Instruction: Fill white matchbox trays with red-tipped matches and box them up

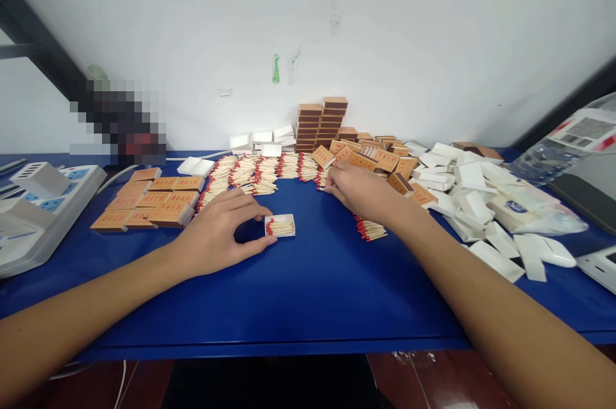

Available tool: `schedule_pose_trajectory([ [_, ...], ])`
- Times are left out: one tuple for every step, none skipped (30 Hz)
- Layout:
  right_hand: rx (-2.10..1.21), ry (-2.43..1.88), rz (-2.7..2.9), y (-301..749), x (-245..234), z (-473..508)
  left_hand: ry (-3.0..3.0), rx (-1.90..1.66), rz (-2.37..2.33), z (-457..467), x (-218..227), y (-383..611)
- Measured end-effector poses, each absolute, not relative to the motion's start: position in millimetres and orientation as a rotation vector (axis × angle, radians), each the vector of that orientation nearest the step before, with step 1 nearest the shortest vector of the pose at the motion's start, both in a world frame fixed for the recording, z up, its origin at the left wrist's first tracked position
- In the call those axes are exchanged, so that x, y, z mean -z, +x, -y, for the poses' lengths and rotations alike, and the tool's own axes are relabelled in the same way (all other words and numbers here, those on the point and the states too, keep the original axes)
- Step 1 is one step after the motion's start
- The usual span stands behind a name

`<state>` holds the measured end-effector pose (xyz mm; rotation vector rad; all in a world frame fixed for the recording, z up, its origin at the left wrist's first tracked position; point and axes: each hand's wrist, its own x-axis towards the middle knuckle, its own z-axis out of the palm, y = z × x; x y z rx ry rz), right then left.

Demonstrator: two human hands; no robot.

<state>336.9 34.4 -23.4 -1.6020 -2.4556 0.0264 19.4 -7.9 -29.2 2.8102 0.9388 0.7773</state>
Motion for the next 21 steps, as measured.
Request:
schedule_pose_trajectory([
  [-0.037, -1.578, 2.444, 334, 22, -31, 2.811, -0.786, -0.94, 8, 29, 20],
  [-0.06, -1.532, 2.433, 329, 19, -26, 2.813, -0.795, -0.943, 8, 30, 20],
  [-0.093, -1.47, 2.427, 322, 17, -21, 2.813, -0.802, -0.947, 7, 30, 20],
  [-0.138, -1.395, 2.424, 315, 14, -14, 2.812, -0.807, -0.953, 7, 30, 20],
  [-0.191, -1.318, 2.421, 307, 12, -7, 2.813, -0.808, -0.956, 7, 30, 20],
  [-0.229, -1.264, 2.424, 298, 11, 0, 2.814, -0.808, -0.958, 7, 31, 20],
  [-0.238, -1.222, 2.427, 289, 10, 6, 2.816, -0.807, -0.959, 7, 30, 20],
  [-0.224, -1.182, 2.444, 282, 11, 12, 2.819, -0.806, -0.961, 7, 30, 20],
  [-0.202, -1.156, 2.474, 275, 12, 17, 2.822, -0.804, -0.963, 8, 30, 20],
  [-0.168, -1.142, 2.499, 269, 13, 20, 2.825, -0.802, -0.965, 8, 30, 20],
  [-0.133, -1.138, 2.52, 264, 15, 23, 2.827, -0.799, -0.966, 8, 29, 20],
  [-0.103, -1.143, 2.532, 261, 17, 25, 2.828, -0.793, -0.966, 8, 29, 20],
  [-0.083, -1.152, 2.534, 259, 19, 26, 2.828, -0.783, -0.963, 8, 29, 20],
  [-0.079, -1.158, 2.529, 259, 20, 26, 2.825, -0.773, -0.962, 8, 29, 20],
  [-0.091, -1.158, 2.524, 259, 21, 25, 2.821, -0.767, -0.963, 9, 28, 20],
  [-0.116, -1.155, 2.518, 261, 21, 23, 2.815, -0.765, -0.963, 8, 28, 20],
  [-0.14, -1.152, 2.507, 264, 21, 21, 2.809, -0.767, -0.962, 8, 28, 20],
  [-0.151, -1.16, 2.488, 269, 20, 17, 2.803, -0.773, -0.961, 8, 29, 20],
  [-0.142, -1.182, 2.465, 275, 19, 12, 2.8, -0.782, -0.958, 8, 29, 20],
  [-0.114, -1.221, 2.436, 283, 18, 6, 2.798, -0.789, -0.953, 8, 29, 20],
  [-0.066, -1.278, 2.406, 292, 18, -1, 2.799, -0.796, -0.945, 8, 29, 20],
])
